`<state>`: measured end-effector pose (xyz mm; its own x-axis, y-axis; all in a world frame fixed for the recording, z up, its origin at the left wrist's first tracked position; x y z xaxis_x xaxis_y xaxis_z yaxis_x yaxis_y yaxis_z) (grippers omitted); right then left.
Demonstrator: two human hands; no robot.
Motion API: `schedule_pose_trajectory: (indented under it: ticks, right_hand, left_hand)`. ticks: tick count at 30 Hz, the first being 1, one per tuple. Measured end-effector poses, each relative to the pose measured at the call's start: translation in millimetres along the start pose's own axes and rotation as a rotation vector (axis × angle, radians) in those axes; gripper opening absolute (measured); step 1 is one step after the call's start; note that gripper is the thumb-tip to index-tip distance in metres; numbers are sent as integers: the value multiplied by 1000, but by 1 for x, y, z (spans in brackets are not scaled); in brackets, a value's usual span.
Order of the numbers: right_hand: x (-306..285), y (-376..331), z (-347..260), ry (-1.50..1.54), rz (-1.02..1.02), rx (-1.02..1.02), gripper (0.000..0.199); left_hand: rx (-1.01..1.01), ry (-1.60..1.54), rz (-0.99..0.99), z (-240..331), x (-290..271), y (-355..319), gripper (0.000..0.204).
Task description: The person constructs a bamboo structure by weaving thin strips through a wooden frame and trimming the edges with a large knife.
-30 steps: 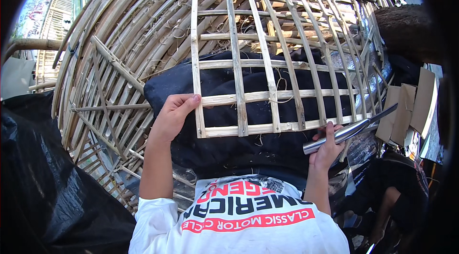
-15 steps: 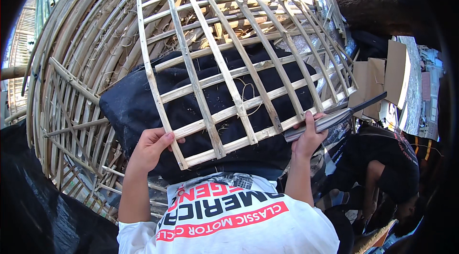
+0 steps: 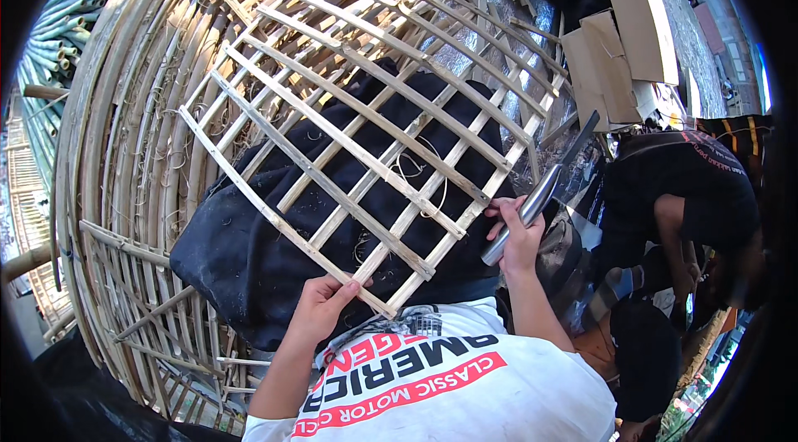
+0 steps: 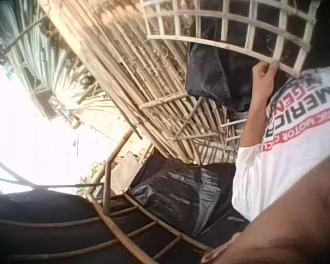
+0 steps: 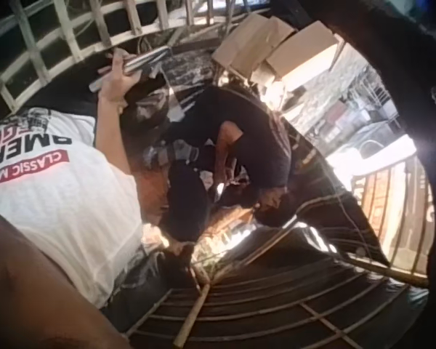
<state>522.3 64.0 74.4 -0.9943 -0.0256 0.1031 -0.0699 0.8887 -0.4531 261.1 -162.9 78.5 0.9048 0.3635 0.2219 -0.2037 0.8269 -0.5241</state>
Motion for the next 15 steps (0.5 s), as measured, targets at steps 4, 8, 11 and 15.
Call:
schedule_pose_trajectory:
  ticks: [4,8,11,15]
  right_hand:
    - [4,-6,2,-93,-20,-6,18]
    - [13,-28,11,-79,-16,20,20]
    - [19,-44,20,-23,-1,59,18]
    - [28,-57,30,19,-76,101,22]
  left_hand:
    - [-8,-30,-28,-8,3,2,24]
    - [-49,-47,-52,-16,13,6,24]
    - [-71,-87,-59,-19,25,10,25]
    - [-79,-91,-133,-22,36,20,28]
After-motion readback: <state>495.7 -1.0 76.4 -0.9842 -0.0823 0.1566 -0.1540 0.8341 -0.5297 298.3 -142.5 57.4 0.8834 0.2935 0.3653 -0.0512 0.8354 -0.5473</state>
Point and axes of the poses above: each hand's wrist, its own y-axis towards the middle knuckle, its own x-axis out of the palm, z = x × y, the point moved 9 cm from there along y, towards the middle knuckle, and after that the axes turned 9 degrees about x, right-handed, at the moved point
